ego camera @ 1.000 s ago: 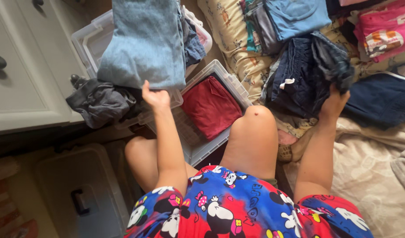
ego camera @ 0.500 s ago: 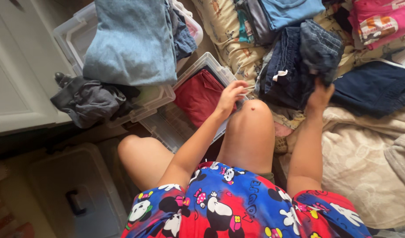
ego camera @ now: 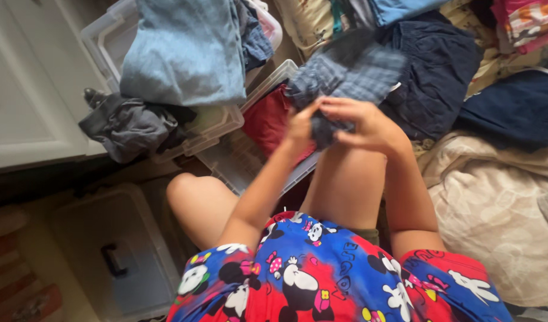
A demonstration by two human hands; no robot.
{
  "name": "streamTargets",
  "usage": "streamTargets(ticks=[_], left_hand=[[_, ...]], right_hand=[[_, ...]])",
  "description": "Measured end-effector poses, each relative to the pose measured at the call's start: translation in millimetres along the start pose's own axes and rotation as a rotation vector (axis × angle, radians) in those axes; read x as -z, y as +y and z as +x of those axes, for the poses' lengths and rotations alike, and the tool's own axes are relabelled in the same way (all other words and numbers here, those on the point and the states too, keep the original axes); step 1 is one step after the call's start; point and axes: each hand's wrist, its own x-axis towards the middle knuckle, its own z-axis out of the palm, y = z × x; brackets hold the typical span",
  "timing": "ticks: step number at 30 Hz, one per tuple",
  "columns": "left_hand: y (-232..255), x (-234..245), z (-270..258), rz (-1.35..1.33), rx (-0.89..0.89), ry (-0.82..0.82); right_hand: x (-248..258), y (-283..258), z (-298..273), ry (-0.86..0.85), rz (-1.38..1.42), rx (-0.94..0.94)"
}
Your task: The person sorts and organizes various articles of clothing, including shirts, pants, and underwear, by placing them into plastic storage bins or arranging them on a bed.
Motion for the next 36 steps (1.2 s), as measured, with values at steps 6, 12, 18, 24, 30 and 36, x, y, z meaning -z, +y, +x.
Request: streamTargets(ticks=[6, 12, 18, 24, 30, 36], left_hand=[[151.6, 73.7, -46.2, 0.977, -0.143, -0.565], [229.1, 36.1, -97.2, 1.248, -0.359, -0.456], [228.2, 26.2, -100.0, 1.275, -0.510, -0.369], [203.1, 32.8, -69.9, 1.414, -0.639, -0.272], [139.0, 61.4, -3.6, 1.615, -0.743, -0.036], [13.3, 114.0, 25.0, 1.806, -0.666, -0.002]], right_hand=[[-19.7, -2.6, 66.0, -0.042, -0.060, 0.246], [-66.5, 33.2, 95.4, -0.387, -0.002, -0.118], [-84.8, 57.2, 81.5, -0.279, 0.045, -0.022], [-99.6, 94.0, 72.5, -0.348, 0.261, -0.222], [-120.1, 189.8, 77.0, -0.240, -0.056, -0.433], [-102.6, 168.0, 61.9, -0.105, -0.269, -0.465]])
